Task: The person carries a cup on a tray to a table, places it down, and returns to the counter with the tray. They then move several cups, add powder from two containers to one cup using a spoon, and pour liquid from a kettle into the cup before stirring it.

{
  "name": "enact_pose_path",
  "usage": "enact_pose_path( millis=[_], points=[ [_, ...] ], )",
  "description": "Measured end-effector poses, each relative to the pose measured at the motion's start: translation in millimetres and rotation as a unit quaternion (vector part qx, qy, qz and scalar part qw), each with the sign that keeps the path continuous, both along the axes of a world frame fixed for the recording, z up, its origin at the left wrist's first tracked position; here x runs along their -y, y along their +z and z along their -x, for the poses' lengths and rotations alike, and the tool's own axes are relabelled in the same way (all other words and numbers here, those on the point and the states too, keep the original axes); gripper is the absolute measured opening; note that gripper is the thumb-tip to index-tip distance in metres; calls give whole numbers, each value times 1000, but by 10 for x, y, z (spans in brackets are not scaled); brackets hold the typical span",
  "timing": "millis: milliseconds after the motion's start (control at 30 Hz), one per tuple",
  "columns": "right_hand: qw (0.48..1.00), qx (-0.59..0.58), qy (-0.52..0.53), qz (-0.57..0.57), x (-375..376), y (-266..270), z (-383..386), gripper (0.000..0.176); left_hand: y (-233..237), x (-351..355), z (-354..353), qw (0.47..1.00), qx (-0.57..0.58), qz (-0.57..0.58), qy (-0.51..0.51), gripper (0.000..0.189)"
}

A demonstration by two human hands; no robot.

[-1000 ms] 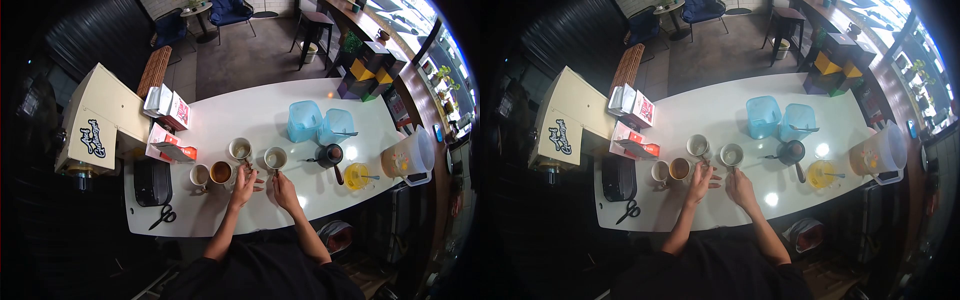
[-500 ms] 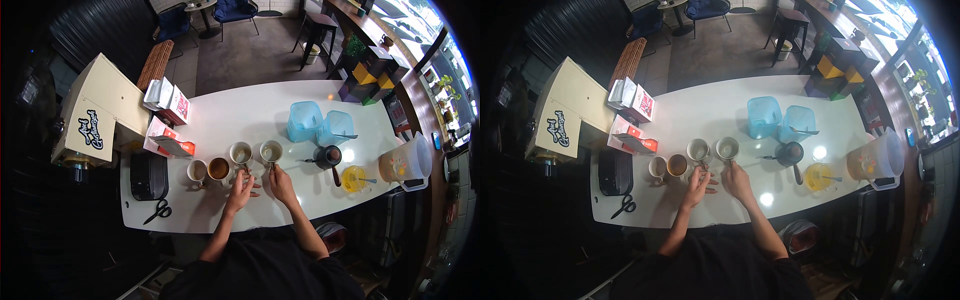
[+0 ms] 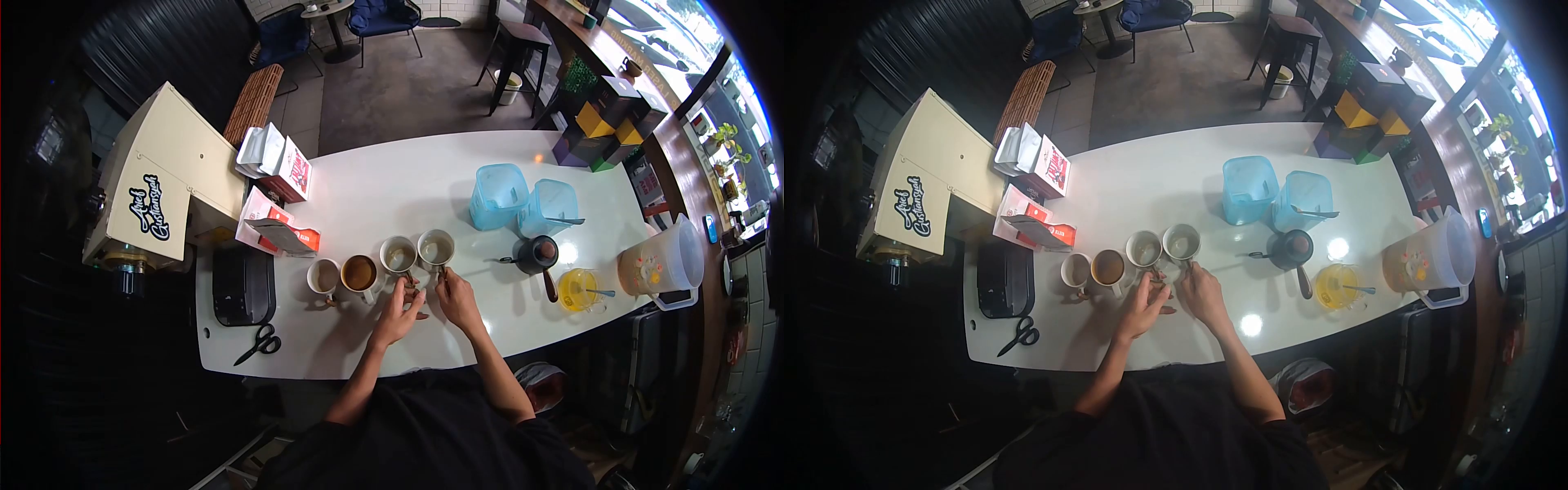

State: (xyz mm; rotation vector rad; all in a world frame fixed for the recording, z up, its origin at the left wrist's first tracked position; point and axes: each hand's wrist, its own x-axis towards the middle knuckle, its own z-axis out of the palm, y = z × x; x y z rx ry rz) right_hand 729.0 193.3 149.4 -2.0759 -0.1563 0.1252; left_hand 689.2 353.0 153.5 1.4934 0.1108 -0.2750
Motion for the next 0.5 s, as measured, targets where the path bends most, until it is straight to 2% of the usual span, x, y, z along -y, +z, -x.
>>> enact_pose_path(
  millis=[200, 500],
  points=[
    [1000, 27, -6, 0, -29, -24, 21, 16, -21, -68, -18, 999, -22, -6, -28, 30],
    [1000, 6, -6, -13, -38, -35, 30, 17, 1, -88, -22, 999, 16, -35, -36, 30]
  ],
)
